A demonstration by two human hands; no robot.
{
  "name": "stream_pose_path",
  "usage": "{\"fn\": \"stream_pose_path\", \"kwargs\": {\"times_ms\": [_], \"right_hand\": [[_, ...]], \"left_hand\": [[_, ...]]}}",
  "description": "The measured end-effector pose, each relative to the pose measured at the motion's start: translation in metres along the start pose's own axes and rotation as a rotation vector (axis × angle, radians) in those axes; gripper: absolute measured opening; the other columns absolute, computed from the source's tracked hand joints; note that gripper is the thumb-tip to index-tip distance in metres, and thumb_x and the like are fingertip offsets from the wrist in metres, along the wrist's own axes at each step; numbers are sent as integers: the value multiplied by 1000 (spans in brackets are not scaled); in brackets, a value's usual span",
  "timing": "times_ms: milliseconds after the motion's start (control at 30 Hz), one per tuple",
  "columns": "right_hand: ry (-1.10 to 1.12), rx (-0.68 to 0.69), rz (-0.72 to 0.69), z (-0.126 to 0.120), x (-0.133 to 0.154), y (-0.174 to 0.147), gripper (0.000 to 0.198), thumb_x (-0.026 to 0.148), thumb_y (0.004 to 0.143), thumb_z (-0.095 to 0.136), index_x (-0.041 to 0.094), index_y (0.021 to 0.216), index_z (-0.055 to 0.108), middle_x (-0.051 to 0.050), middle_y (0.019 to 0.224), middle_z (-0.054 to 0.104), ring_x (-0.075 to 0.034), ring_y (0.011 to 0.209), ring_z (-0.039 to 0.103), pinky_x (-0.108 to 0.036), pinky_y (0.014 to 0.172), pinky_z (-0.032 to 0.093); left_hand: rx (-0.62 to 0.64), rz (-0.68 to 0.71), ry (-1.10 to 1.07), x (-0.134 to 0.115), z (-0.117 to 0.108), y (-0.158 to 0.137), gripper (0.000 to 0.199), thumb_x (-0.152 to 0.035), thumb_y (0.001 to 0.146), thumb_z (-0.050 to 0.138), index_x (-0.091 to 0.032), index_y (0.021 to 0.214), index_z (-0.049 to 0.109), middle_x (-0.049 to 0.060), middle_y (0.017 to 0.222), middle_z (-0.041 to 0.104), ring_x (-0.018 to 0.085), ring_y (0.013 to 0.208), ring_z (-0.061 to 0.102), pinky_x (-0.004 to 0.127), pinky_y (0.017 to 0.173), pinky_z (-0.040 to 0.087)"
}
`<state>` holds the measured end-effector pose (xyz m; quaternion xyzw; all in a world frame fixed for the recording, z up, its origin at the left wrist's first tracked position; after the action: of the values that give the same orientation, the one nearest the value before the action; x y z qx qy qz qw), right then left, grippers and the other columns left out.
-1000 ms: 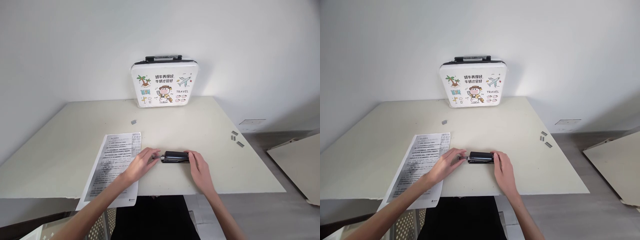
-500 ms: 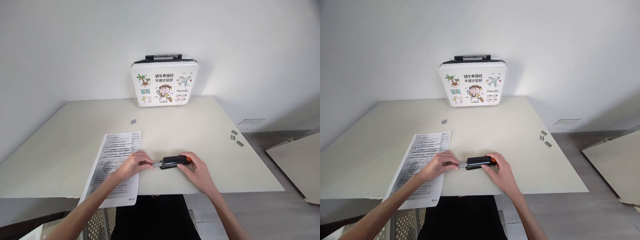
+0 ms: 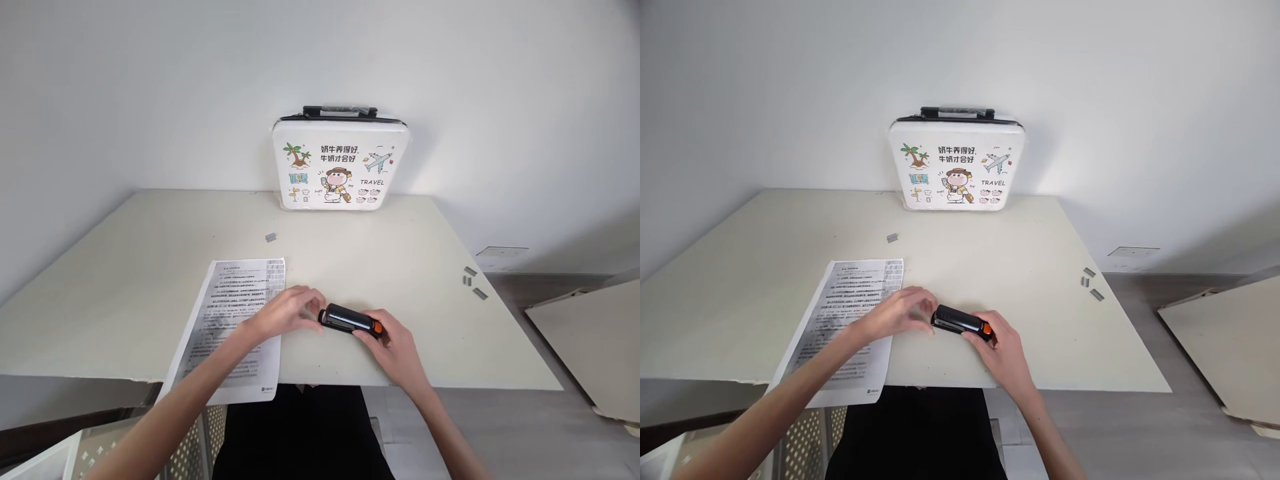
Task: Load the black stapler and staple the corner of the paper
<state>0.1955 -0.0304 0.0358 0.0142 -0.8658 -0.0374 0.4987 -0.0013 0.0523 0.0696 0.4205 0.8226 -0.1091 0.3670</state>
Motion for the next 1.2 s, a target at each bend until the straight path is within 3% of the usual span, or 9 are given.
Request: {"fn": "stream_pose_path", "kwargs": {"times_ms": [167, 300, 400, 533, 933, 1000, 1067, 1133, 1200], "right_hand": [[0, -3, 37, 0, -3, 0, 38, 60, 97, 64, 26, 111, 70, -8, 101, 74, -22, 75, 61, -33, 60, 51], [29, 11, 52, 2, -5, 0, 34, 58, 97, 64, 27, 111, 70, -7, 102, 73, -22, 77, 62, -32, 60, 51], [39, 27, 51, 3, -7, -1, 35, 58, 97, 64, 27, 112, 70, -7, 102, 73, -23, 80, 62, -32, 60, 50], [39, 52, 52, 5, -6, -1, 37, 59, 98, 62, 27, 115, 70, -8, 107, 73, -24, 83, 64, -33, 61, 51], [-109, 115, -11, -4, -3, 8, 32, 55, 98, 63, 28, 114, 70, -6, 112, 74, -25, 96, 66, -34, 74, 54], [-165, 146, -34, -7, 1, 10, 34, 56, 98, 62, 28, 116, 69, -6, 113, 74, -25, 95, 66, -35, 74, 54], [-212, 193, -42, -11, 8, 11, 38, 58, 99, 60, 29, 121, 68, -8, 120, 73, -26, 97, 67, -34, 68, 54], [-252, 207, -24, -15, 15, 13, 42, 60, 100, 57, 30, 128, 66, -9, 131, 71, -27, 102, 68, -33, 62, 52], [-279, 167, 2, -19, 25, 17, 45, 61, 104, 49, 32, 132, 65, -8, 137, 69, -29, 108, 68, -35, 67, 54]], "left_hand": [[-73, -76, 320, -19, -29, -87, 56, -56, 90, 78, -28, 135, 62, 9, 133, 70, 33, 129, 62, 52, 110, 50], [15, -186, 549, -17, -18, -168, 104, -67, 86, 76, -28, 169, 26, 13, 170, 37, 42, 156, 33, 63, 122, 38], [0, -194, 651, -18, -4, -196, 88, -39, 100, 65, -27, 172, 15, 10, 173, 29, 40, 160, 26, 62, 125, 33], [-68, -178, 654, -29, 9, -189, 90, 0, 90, 41, -33, 171, 17, 2, 174, 27, 34, 161, 24, 61, 128, 28], [2, -130, 531, -58, 47, -147, 104, 8, 80, 44, -36, 171, 16, 3, 177, 13, 35, 162, 15, 61, 129, 26], [2, -127, 497, -61, 51, -146, 96, 2, 89, 52, -37, 170, 18, 4, 177, 14, 37, 162, 14, 62, 129, 26], [-11, -105, 436, -65, 51, -144, 88, -24, 98, 67, -37, 170, 19, 6, 177, 16, 39, 162, 15, 63, 129, 26], [-22, -76, 368, -66, 45, -139, 97, -57, 94, 73, -35, 170, 18, 9, 176, 20, 41, 162, 15, 65, 128, 25], [-46, -50, 321, -61, 35, -126, 101, -72, 91, 67, -33, 170, 19, 10, 175, 24, 40, 162, 14, 64, 130, 22]]}}
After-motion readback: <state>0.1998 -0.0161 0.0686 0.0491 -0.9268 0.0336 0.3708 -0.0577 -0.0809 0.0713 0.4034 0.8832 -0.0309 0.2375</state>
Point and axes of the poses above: each hand's wrist, its own y-axis towards the middle knuckle, its own z-axis out of the palm, x = y × z, the point moved 9 cm from there along y, towards the middle knuckle
